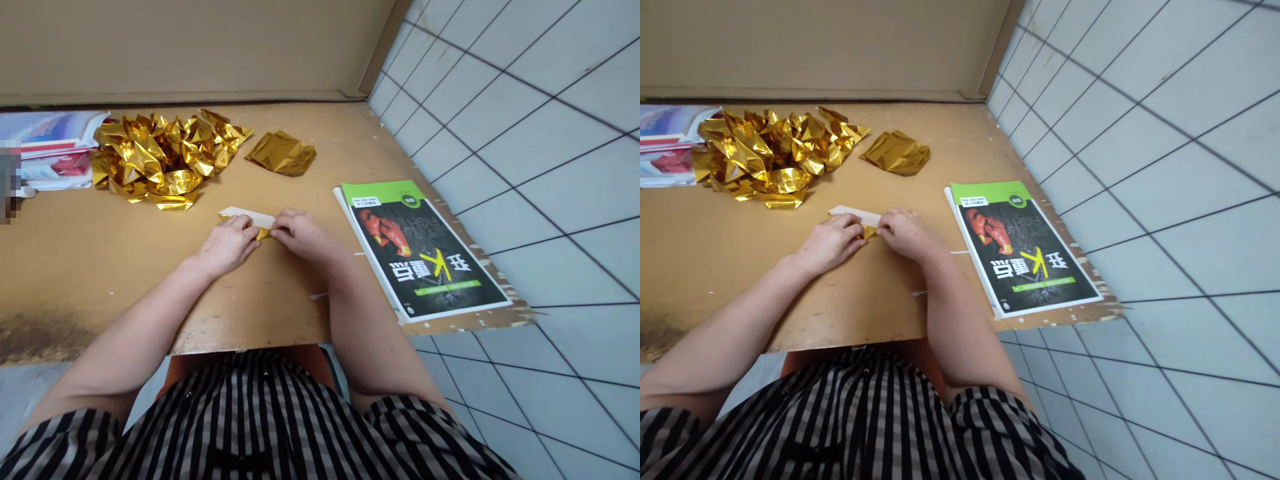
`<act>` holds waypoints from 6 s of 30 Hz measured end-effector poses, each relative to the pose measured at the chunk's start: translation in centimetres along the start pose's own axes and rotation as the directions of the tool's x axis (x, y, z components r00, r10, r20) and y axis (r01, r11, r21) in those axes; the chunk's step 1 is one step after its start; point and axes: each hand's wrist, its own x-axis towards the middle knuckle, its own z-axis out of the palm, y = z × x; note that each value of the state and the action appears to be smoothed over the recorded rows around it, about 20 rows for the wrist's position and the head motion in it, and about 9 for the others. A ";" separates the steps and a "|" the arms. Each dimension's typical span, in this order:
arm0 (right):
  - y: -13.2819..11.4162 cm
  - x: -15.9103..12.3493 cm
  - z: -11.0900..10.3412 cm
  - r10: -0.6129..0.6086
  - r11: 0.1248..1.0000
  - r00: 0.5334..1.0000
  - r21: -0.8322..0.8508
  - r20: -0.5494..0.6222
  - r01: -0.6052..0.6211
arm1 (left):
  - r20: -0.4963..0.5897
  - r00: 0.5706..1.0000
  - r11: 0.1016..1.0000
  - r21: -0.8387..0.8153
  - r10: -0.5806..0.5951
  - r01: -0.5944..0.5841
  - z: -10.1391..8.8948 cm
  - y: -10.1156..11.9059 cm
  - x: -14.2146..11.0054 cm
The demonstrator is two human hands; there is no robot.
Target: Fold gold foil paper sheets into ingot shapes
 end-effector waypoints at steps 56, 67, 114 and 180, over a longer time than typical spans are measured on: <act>-0.7 0.5 0.6 0.274 0.956 0.956 -0.076 -0.104 -0.283 | -0.095 0.964 0.928 -0.310 -0.248 0.208 2.1 0.4 0.7; -1.1 0.6 0.7 0.281 0.959 0.953 -0.015 -0.111 -0.284 | -0.084 0.978 0.947 -0.278 -0.192 0.162 2.0 0.0 0.6; -2.7 -0.6 -0.9 0.018 0.953 0.998 -0.302 0.068 0.004 | -0.170 0.982 0.984 -0.168 -0.083 0.054 0.8 -5.3 0.3; -1.4 0.0 0.3 -0.001 0.996 0.943 -0.085 -0.333 -0.029 | -0.193 0.954 0.874 -0.473 -0.230 0.115 -1.7 -5.2 -0.4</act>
